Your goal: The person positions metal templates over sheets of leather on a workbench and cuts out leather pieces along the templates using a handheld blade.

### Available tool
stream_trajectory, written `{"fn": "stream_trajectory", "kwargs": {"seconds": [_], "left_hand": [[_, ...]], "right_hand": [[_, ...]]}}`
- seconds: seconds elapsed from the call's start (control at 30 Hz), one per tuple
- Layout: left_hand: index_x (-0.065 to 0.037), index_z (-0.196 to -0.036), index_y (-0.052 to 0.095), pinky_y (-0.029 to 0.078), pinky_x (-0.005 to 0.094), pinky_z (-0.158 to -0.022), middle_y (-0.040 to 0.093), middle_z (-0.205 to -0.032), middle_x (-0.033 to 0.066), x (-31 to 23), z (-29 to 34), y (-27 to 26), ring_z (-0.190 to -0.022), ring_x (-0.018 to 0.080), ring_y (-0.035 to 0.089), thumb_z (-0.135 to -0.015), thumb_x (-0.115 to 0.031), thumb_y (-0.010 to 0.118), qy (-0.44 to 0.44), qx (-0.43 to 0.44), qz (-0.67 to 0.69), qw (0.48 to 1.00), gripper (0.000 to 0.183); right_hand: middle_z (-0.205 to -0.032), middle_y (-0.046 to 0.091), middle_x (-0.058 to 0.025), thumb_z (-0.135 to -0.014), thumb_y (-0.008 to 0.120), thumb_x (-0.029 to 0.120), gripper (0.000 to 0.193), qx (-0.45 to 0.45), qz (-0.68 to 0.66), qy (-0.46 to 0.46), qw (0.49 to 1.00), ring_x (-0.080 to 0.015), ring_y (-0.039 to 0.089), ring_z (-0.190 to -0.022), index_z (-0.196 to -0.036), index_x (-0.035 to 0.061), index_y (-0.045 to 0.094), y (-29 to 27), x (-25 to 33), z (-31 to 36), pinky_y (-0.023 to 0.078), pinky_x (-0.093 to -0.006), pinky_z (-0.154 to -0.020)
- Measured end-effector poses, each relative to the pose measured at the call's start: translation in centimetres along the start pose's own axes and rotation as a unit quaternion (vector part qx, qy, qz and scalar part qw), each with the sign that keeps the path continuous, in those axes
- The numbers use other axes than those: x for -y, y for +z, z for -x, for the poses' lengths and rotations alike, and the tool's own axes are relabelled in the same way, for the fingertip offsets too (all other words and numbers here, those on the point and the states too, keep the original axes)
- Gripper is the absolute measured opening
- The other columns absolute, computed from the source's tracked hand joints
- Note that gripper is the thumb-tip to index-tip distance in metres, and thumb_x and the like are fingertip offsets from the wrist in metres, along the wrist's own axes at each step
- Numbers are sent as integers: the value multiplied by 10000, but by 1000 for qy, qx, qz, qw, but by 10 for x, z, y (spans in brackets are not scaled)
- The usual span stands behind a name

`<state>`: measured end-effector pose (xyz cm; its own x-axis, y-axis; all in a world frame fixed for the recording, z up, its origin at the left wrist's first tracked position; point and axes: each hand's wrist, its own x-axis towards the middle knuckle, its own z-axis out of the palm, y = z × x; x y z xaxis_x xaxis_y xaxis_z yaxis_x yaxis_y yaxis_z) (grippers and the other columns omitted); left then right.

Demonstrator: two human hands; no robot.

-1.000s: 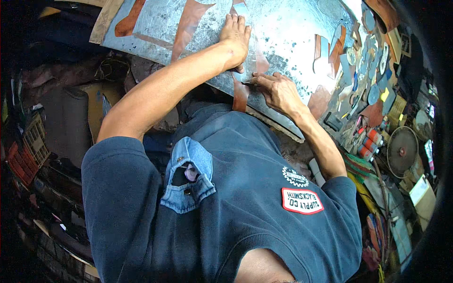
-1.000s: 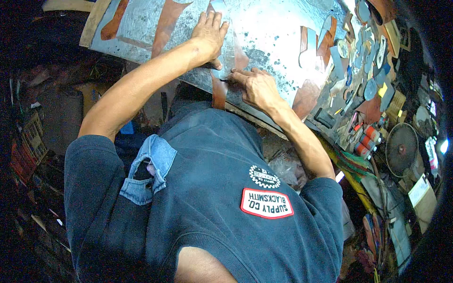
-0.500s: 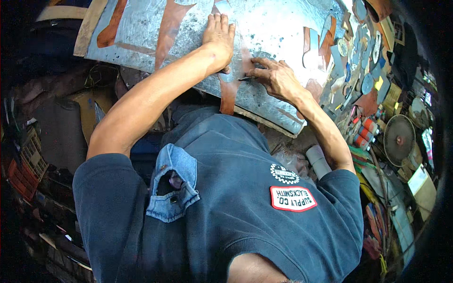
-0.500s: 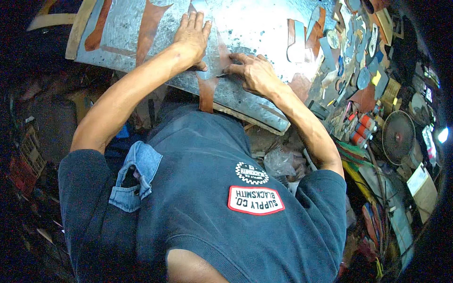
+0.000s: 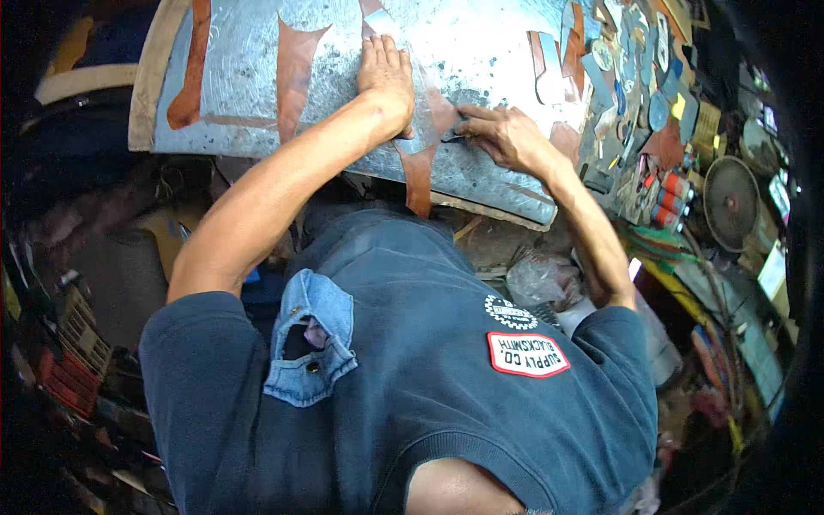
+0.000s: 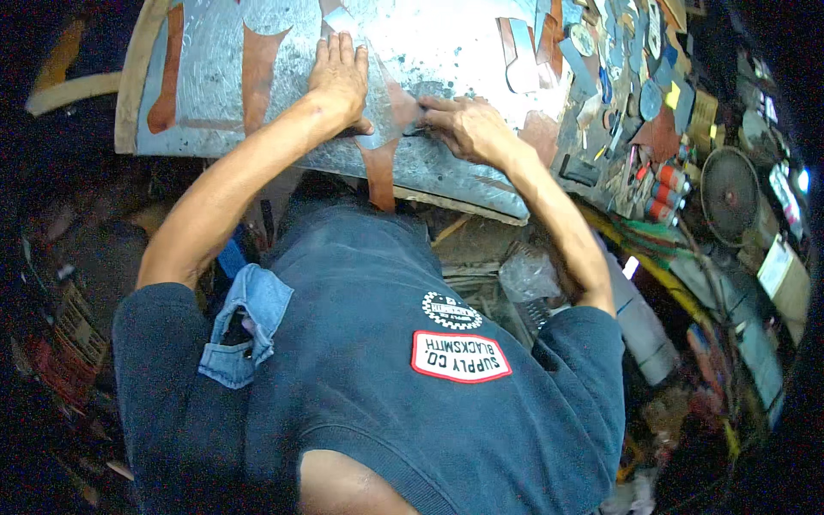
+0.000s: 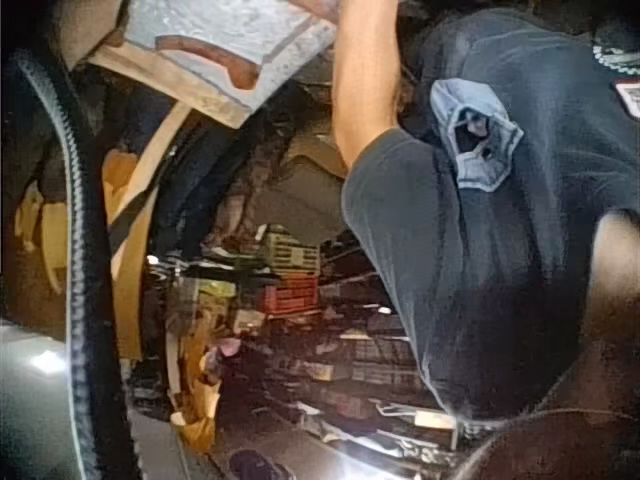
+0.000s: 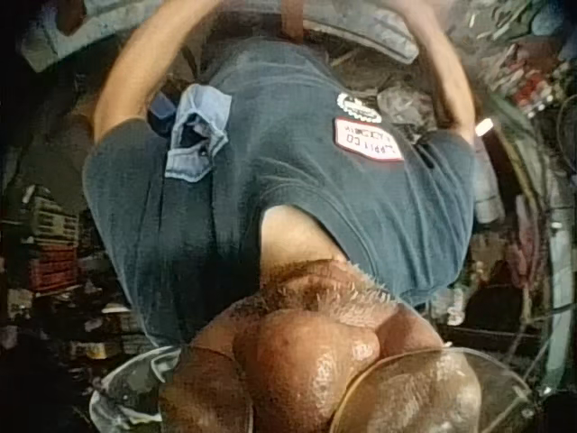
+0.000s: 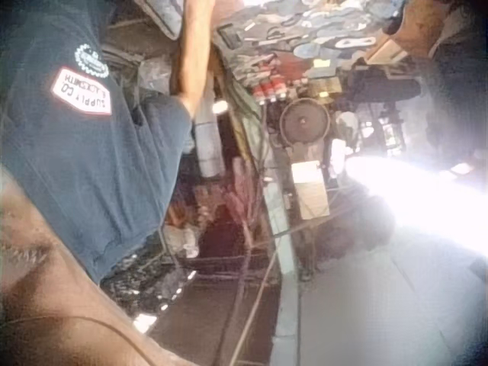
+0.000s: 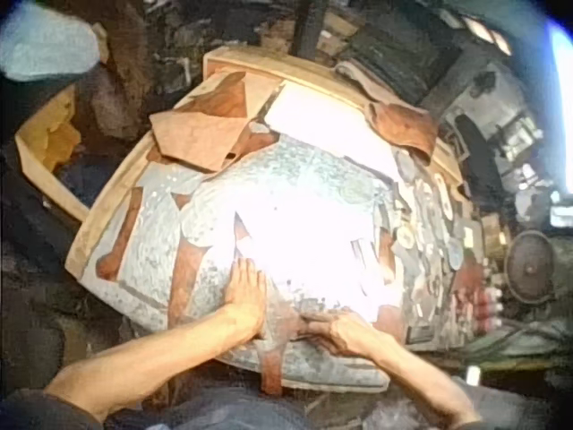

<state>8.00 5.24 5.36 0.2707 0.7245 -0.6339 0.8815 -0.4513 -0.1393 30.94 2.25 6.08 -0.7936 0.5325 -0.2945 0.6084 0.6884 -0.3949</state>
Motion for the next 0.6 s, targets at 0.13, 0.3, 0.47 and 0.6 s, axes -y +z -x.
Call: {"fn": "stream_trajectory", "kwargs": {"seconds": [0.13,0.3,0.47,0.6], "left_hand": [[40,-1510,187,114,533,-1179,163,-1547,324,1,2,0,-1449,456,148,-579,-747,753,2,-3,-15,1000,1345],[67,-1486,244,134,594,-1142,262,-1523,307,0,5,-15,-1431,462,207,-595,-752,726,47,-17,-56,997,1303],[37,-1447,371,194,629,-1098,363,-1500,241,2,1,-5,-1411,455,256,-576,-767,724,47,-41,-77,995,1237],[39,-1440,384,210,607,-1098,381,-1491,230,2,-1,-4,-1405,448,269,-556,-794,715,51,-34,-70,996,1259]], "right_hand": [[-888,673,-182,-866,702,301,358,-59,-224,354,906,-266,660,-746,-1115,48,650,7,98,31,526,-385,-647],[-752,646,-58,-839,745,361,469,-261,-423,534,684,-131,583,-661,-1107,-15,664,123,182,64,476,-303,-590],[-646,529,21,-892,694,256,286,-269,-619,499,544,-54,458,-508,-1038,11,668,128,191,24,363,-229,-471],[-668,564,-1,-867,710,213,268,-279,-532,461,653,-93,510,-543,-1013,-10,679,145,211,30,417,-265,-509]]}}
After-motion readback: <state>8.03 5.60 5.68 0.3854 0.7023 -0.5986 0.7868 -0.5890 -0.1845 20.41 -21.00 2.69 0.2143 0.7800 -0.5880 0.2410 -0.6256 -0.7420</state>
